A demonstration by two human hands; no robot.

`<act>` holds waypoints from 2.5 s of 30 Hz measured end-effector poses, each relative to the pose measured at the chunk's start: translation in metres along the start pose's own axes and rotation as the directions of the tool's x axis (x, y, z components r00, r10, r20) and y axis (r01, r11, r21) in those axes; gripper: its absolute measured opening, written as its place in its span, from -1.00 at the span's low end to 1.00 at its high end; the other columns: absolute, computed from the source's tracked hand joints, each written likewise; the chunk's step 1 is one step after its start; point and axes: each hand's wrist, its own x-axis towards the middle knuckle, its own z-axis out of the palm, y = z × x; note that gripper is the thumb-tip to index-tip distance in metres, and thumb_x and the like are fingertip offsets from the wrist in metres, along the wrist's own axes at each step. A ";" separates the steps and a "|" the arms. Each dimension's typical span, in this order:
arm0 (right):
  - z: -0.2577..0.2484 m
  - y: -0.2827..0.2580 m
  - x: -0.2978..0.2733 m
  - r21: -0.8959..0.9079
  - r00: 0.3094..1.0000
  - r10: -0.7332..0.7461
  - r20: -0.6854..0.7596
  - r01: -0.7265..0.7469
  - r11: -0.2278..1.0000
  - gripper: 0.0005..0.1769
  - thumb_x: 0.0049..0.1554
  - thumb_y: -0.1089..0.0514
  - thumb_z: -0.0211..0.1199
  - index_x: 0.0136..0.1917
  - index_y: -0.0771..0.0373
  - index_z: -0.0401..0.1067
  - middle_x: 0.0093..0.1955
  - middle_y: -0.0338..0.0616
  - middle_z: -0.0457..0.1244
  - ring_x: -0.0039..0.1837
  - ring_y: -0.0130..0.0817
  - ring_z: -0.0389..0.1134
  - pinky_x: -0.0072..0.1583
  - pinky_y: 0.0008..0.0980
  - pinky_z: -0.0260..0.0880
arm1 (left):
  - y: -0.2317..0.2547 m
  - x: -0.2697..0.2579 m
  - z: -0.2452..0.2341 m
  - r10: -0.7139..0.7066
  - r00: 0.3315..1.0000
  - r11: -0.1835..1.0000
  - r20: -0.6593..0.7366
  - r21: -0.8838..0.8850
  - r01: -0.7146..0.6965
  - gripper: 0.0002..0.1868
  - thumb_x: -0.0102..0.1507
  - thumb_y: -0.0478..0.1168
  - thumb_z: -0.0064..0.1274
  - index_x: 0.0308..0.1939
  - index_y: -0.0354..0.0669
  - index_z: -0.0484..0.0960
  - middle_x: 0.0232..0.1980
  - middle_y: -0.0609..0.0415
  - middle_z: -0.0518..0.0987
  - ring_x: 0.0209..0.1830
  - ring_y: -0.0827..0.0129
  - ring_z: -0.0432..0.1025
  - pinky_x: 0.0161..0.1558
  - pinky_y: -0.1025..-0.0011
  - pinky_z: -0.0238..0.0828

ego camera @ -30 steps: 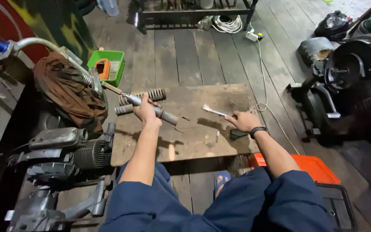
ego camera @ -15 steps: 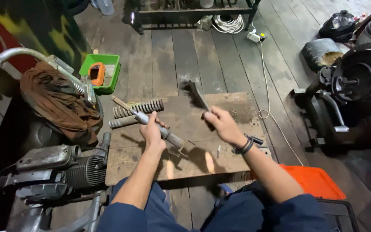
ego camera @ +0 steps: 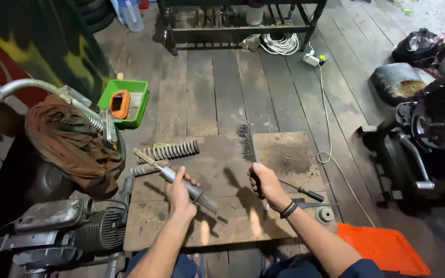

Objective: The person cleans a cylindrical metal part using a wire brush and a small metal file. They scrub the exterior and interior surfaces of the part, then use the file to scrape specific areas before returning to scrubbing with the brush.

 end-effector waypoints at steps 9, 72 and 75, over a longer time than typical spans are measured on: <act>0.003 -0.019 -0.037 -0.037 0.999 -0.033 -0.008 0.033 0.999 -0.53 0.37 -0.11 -0.08 -0.31 0.14 0.21 -0.43 -0.29 0.03 -0.37 -0.46 -0.03 -0.26 -0.40 -0.01 | -0.019 0.009 -0.002 -0.103 0.992 0.990 -0.071 -0.104 0.096 -0.75 0.28 -0.26 0.16 -0.35 -0.03 0.36 -0.49 0.16 0.35 -0.61 0.42 0.25 -0.52 0.37 0.27; -0.021 0.060 0.037 -0.743 0.463 -0.793 0.395 0.669 0.019 -0.35 0.29 -0.51 -0.27 -0.07 -0.04 0.40 -0.30 -0.16 0.25 -0.18 -0.11 0.40 -0.13 -0.21 0.41 | -0.015 0.049 0.010 -0.137 0.981 0.916 -0.134 -0.395 0.074 -0.50 0.31 0.11 0.17 -0.54 -0.12 0.41 -0.54 0.04 0.49 -0.51 0.33 0.46 -0.48 0.39 0.45; -0.044 0.060 0.040 -0.805 0.454 -0.779 0.432 0.584 -0.106 -0.41 0.33 -0.44 -0.28 -0.07 -0.05 0.38 -0.29 -0.16 0.24 -0.17 -0.14 0.41 -0.11 -0.24 0.42 | 0.017 -0.001 0.012 -0.147 0.982 0.873 -0.119 -0.482 0.072 -0.53 0.35 0.02 0.10 -0.55 -0.09 0.33 -0.56 0.17 0.38 -0.52 0.44 0.43 -0.45 0.54 0.47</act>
